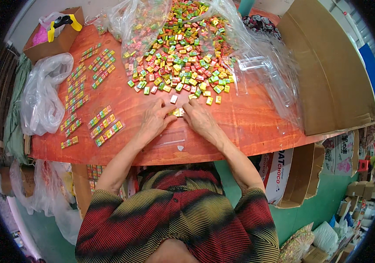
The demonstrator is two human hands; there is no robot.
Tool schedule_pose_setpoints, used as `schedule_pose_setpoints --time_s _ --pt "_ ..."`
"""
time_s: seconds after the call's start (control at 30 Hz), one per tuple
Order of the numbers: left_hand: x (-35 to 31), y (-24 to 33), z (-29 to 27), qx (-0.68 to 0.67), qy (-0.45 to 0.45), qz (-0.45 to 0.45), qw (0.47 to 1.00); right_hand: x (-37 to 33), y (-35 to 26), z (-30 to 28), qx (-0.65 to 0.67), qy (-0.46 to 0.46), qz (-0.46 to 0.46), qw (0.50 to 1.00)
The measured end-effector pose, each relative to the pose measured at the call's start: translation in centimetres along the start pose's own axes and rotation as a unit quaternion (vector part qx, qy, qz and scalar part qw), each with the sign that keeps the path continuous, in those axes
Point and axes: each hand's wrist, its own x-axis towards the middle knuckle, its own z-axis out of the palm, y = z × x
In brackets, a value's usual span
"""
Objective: Sorting and arranging small colorful product packages on a table.
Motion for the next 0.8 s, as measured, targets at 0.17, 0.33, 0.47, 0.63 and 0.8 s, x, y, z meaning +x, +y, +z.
schedule_pose_setpoints --time_s 0.17,0.33,0.47,0.63,0.8 --pt "0.1 -0.1 -1.0 -0.036 -0.012 0.000 0.999 0.3 -0.2 0.0 0.008 -0.026 0.027 0.999" --pt "0.3 -1.8 -0.9 -0.079 -0.051 0.016 0.995 0.8 0.5 0.3 -0.022 -0.078 0.032 0.996" --pt "0.3 -1.8 -0.8 -0.067 -0.053 0.030 0.996 0.7 0.8 1.0 -0.010 -0.075 0.039 0.996" --pt "0.1 -1.6 -1.3 -0.084 -0.055 0.012 0.995 0.9 0.3 0.1 0.035 -0.077 0.008 0.996" --pt "0.4 -2.4 -1.0 -0.111 -0.077 0.025 0.991 1.1 0.2 0.8 0.045 -0.045 -0.042 0.997"
